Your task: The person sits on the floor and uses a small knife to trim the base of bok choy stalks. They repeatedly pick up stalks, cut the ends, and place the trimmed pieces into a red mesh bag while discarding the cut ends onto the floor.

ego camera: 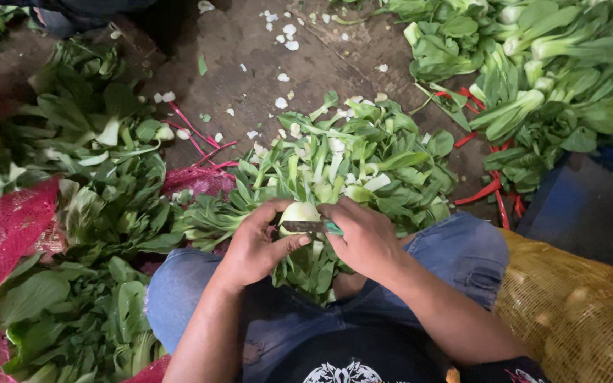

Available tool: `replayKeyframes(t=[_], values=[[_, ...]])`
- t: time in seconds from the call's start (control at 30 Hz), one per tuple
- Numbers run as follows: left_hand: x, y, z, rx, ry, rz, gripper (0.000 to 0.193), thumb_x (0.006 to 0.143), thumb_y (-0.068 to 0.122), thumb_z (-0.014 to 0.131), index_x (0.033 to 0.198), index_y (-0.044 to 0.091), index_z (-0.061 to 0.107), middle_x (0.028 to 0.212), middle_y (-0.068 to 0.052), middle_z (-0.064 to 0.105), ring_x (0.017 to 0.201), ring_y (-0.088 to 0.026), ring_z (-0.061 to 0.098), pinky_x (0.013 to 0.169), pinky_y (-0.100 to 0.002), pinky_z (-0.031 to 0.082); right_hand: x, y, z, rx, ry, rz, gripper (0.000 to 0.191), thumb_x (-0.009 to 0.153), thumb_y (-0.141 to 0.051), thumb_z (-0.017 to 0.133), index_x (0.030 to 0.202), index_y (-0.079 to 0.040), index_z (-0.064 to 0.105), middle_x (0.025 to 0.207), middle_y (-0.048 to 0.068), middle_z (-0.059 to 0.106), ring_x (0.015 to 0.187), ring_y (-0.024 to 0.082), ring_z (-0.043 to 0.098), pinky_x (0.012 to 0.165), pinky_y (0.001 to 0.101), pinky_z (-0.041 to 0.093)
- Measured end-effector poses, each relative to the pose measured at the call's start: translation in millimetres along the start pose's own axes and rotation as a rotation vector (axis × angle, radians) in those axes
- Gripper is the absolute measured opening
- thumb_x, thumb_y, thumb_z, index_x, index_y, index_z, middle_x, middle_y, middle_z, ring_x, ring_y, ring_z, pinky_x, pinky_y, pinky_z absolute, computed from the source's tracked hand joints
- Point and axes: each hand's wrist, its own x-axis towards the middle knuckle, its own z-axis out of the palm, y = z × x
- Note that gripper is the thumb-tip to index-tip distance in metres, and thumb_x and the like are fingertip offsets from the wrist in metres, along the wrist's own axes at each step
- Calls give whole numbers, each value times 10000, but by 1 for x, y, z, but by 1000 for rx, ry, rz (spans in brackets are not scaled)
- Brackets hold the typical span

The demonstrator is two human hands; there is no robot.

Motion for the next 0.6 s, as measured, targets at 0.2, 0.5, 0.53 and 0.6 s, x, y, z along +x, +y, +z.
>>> replayKeyframes(t=[0.2, 0.5, 0.53, 0.6], values=[[1, 6, 2, 215, -30, -19, 467, 771, 141, 880, 1188, 40, 697, 1098, -59, 718, 986, -169, 677, 869, -304, 540, 3, 4, 3, -39, -11, 14, 384, 779, -74, 726, 1160, -104, 688, 960, 101, 672, 819, 342, 703, 690, 452, 568], [1, 10, 5, 146, -81, 86, 471, 817, 93, 839, 1245, 1, 665, 1190, -98, 699, 1086, -199, 665, 962, -326, 515, -1, 18, 6, -9, -43, -24, 299, 781, -85, 740, 1079, -86, 721, 905, 81, 660, 755, 312, 706, 632, 425, 570], [1, 9, 5, 150, -80, 74, 455, 819, 97, 842, 1231, 3, 675, 1177, -95, 703, 1076, -198, 668, 956, -324, 519, 0, 20, 7, -2, -33, -23, 309, 775, -79, 737, 1083, -88, 720, 909, 80, 661, 758, 311, 706, 636, 422, 572], [2, 8, 4, 158, -77, 47, 423, 824, 106, 850, 1204, 6, 693, 1151, -90, 713, 1055, -194, 675, 945, -321, 527, -1, 23, 9, 14, -16, -20, 331, 761, -68, 731, 1091, -93, 718, 918, 76, 662, 763, 310, 707, 645, 416, 575]])
